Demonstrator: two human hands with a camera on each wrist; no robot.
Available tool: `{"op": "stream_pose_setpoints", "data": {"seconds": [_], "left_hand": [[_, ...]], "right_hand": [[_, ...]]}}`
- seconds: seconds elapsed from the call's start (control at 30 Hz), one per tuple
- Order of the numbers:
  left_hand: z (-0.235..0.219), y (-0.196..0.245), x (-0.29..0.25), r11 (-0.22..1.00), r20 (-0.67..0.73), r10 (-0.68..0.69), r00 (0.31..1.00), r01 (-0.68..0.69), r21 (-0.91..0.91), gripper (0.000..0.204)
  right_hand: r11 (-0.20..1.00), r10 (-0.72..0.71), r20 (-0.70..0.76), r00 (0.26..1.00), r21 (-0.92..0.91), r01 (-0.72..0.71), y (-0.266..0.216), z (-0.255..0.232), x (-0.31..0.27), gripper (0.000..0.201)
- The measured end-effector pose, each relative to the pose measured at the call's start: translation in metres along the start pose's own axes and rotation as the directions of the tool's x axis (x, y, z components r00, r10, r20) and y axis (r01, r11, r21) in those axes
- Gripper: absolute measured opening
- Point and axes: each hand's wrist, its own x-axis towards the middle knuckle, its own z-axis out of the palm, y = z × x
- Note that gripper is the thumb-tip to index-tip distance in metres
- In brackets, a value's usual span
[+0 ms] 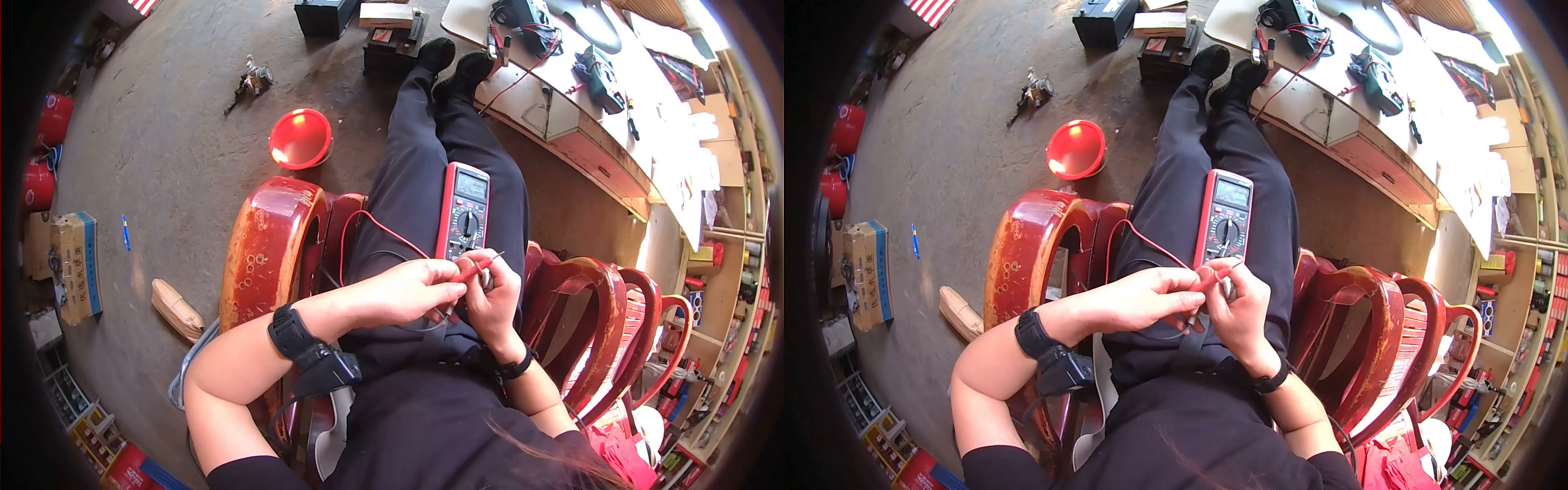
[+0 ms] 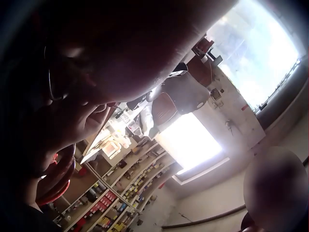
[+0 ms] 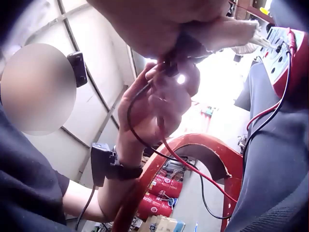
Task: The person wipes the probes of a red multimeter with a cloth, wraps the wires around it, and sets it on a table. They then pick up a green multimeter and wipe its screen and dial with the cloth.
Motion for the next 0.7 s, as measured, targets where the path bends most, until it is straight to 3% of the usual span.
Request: {"op": "stream_pose_setpoints", "data": {"seconds": [0.07, 0.13, 0.17, 0.2, 0.23, 0.37, 0.43, 0.7], "left_hand": [[-0.002, 0.002, 0.0, 1.0, 0.026, -0.003, 1.0, 0.003, -0.004, 0.023], [-0.003, 0.002, 0.0, 1.0, 0.052, -0.006, 0.999, 0.006, -0.009, 0.022], [-0.002, 0.002, 0.002, 0.993, -0.037, 0.035, 0.999, -0.031, 0.118, 0.021], [-0.001, 0.0, 0.004, 0.968, -0.121, 0.087, 0.989, -0.055, 0.246, 0.021], [0.005, -0.007, 0.006, 0.903, -0.194, 0.357, 0.914, -0.285, 0.323, 0.021], [0.002, -0.005, 0.005, 0.879, -0.223, 0.352, 0.909, -0.239, 0.412, 0.021], [0.004, -0.003, 0.004, 0.924, -0.261, 0.313, 0.913, -0.229, 0.306, 0.022], [0.004, 0.001, 0.003, 0.908, -0.283, 0.368, 0.886, -0.275, 0.317, 0.021]], "right_hand": [[0.988, 0.036, -0.006, 0.999, 0.152, -0.035, -0.002, 0.001, 0.0, 0.006], [0.983, 0.029, 0.012, 1.0, 0.182, -0.031, -0.005, -0.002, 0.003, 0.007], [0.977, 0.022, 0.029, 0.999, 0.212, -0.028, -0.005, -0.002, 0.005, 0.009], [0.977, 0.022, 0.03, 0.999, 0.212, -0.028, -0.003, -0.002, 0.007, 0.009], [0.976, 0.016, 0.042, 0.999, 0.216, -0.025, 0.0, -0.001, 0.01, 0.012], [0.964, 0.038, 0.076, 0.996, 0.261, -0.057, 0.008, 0.002, 0.019, 0.019], [0.954, 0.085, 0.073, 0.994, 0.28, -0.102, 0.01, 0.0, 0.023, 0.018], [0.93, 0.09, 0.072, 0.993, 0.35, -0.11, 0.021, -0.002, 0.034, 0.015]]}}
